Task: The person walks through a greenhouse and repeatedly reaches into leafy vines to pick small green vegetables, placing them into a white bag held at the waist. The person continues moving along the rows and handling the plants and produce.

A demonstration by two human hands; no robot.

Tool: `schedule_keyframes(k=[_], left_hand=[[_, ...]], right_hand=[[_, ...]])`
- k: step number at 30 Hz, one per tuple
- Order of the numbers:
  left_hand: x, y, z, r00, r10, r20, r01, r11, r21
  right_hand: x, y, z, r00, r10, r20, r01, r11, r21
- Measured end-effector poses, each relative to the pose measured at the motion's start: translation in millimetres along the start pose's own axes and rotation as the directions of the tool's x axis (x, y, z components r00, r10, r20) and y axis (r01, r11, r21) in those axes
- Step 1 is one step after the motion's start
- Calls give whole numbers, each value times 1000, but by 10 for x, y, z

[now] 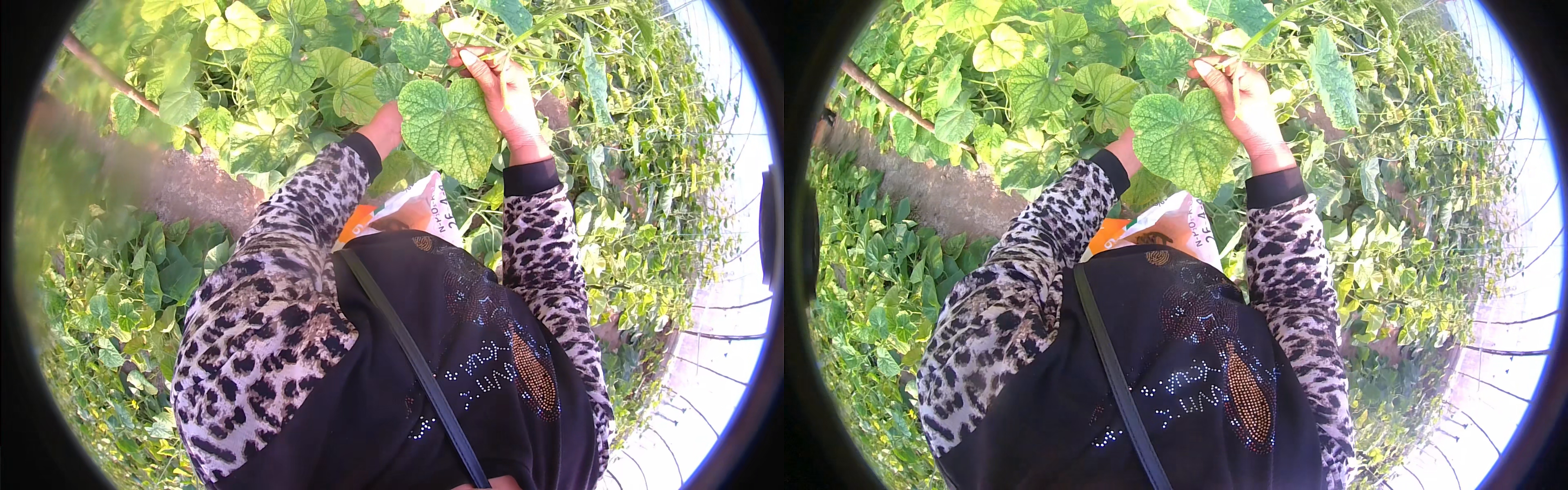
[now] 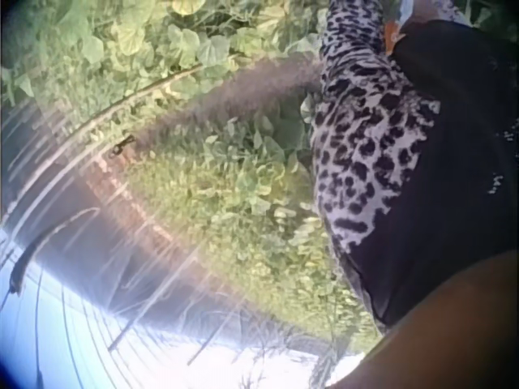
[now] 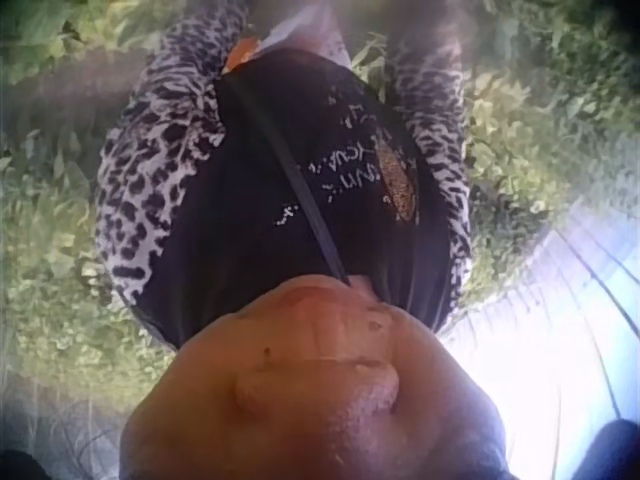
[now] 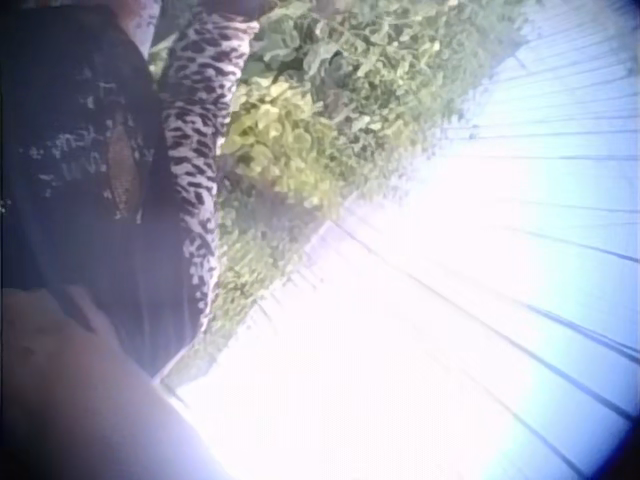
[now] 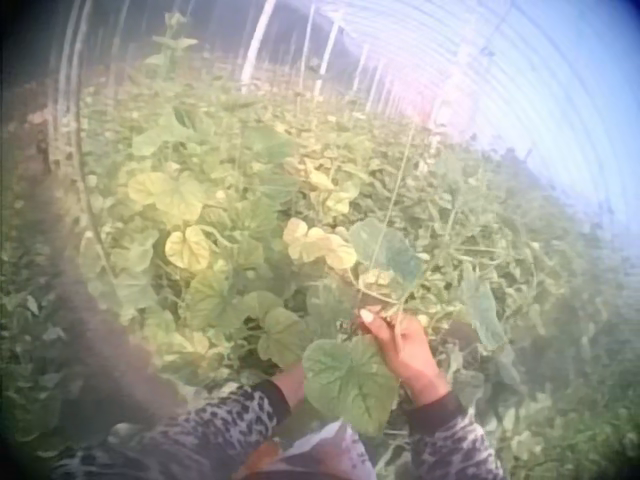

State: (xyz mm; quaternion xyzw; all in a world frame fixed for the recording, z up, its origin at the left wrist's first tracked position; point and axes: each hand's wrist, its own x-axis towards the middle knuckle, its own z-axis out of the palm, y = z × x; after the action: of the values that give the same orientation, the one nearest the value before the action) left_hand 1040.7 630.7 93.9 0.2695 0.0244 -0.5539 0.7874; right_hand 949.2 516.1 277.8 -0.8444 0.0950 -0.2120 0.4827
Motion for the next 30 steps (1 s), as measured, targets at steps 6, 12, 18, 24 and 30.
schedule_keyframes(k=[6, 12, 18, 24, 30], left_hand=[[448, -188, -366, 984, 140, -111, -90, 927, 365], [-91, 500, -153, 957, 19, 288, -261, 483, 836], [-287, 953, 176, 927, 162, 337, -338, 749, 570], [-141, 656, 170, 937, 349, 0, -230, 618, 752], [-361, 283, 707, 785, 380, 489, -599, 266, 755]], right_hand=[[-1, 17, -141, 999, 36, -37, -35, 999, 8], [-133, 134, -346, 990, 100, -102, -94, 994, 60], [-222, -11, -413, 983, 159, -90, -137, 968, 209], [-328, 310, -530, 987, 147, -63, -147, 989, 9], [-791, 1241, -576, 921, 321, -220, -308, 947, 93]])
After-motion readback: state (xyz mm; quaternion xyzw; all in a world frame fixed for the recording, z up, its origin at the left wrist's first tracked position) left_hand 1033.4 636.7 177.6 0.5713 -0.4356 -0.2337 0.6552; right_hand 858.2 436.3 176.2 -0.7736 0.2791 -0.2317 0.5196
